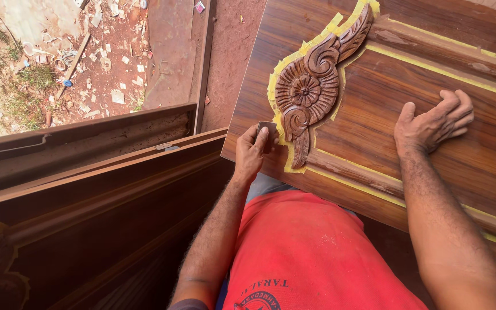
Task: The person applies a finishing product or adhesive around a decorative wood carving on a door panel, using a small piece of material to smooth and clean the edges.
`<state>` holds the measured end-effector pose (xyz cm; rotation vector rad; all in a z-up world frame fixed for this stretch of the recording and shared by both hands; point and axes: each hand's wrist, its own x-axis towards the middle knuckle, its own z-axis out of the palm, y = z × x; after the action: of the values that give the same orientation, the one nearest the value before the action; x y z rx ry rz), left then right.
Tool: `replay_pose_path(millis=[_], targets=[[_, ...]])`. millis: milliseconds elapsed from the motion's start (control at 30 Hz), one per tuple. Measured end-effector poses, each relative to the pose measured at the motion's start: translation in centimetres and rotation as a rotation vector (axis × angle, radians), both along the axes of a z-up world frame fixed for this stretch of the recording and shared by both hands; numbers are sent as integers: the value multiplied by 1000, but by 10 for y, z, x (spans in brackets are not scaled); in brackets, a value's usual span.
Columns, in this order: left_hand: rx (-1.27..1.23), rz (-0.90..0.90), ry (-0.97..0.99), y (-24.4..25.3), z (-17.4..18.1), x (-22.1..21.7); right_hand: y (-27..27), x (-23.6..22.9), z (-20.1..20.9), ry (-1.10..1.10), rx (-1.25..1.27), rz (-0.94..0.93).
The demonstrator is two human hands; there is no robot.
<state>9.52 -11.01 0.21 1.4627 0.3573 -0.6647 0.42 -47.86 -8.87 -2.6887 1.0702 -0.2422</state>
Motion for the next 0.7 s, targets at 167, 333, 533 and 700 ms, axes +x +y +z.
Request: replay_pose_path(millis=[167,333,533,700], targets=[[131,65,-114,-14,-8,3,-4,-5,-6,-13,-37,34],[545,60,-291,-40,-18,-25,-7,-8,-8,-7,-23,48],[613,189,-372,-53,-32,-29,-2,-5,-6,-35,-87,84],[701,155,-388,-58,-30,-33,-1,-4,5,-52,-35,62]])
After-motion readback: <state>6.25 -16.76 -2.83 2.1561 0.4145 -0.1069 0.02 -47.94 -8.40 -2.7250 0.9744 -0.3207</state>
